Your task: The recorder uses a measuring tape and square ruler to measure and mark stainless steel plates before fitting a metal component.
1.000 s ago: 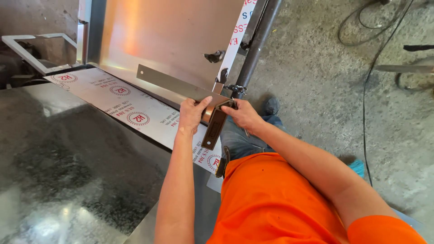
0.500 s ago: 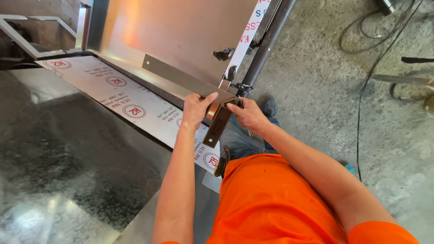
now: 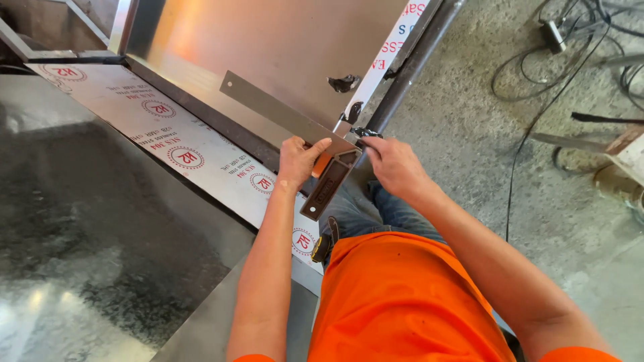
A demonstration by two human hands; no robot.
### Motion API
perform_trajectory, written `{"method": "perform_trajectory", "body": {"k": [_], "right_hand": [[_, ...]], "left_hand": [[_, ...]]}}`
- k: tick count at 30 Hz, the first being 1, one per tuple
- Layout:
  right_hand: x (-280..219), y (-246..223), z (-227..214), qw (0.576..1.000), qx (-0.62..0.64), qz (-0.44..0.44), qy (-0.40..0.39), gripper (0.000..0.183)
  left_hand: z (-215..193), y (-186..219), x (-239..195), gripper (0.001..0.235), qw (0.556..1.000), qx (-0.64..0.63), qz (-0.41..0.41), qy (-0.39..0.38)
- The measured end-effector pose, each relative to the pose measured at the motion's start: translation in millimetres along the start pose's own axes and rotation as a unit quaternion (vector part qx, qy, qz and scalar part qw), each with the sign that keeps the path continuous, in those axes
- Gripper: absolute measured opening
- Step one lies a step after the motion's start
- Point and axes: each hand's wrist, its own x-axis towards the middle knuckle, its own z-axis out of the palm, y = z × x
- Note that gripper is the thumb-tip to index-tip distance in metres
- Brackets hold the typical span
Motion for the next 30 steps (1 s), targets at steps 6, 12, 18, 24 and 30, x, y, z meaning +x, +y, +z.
{"method": "perform_trajectory", "body": {"k": [6, 12, 18, 24, 30], "right_hand": [[31, -14, 15, 0.991, -0.123, -0.019, 0.045, 0.026], [42, -23, 23, 0.987, -0.155, -0.031, 0.015, 0.033], [30, 16, 20, 0.964, -0.251, 0.020, -0.088, 0.024], [32, -4, 9, 0.981, -0.190, 0.014, -0.015, 0.031], [50, -16, 23, 0.989, -0.141, -0.028, 0.027, 0.031]], "left_hand": [[0, -24, 9, 0.039, 0.997, 0.040, 0.058, 0.014], [2, -32, 12, 0.041, 0.997, 0.021, 0.064, 0.036], [-1, -24, 7, 0.044, 0.995, 0.037, 0.077, 0.046], [8, -73, 36, 0.060, 0.992, 0.094, 0.061, 0.052], [3, -47, 16, 0.037, 0.987, -0.061, 0.146, -0.012]]}}
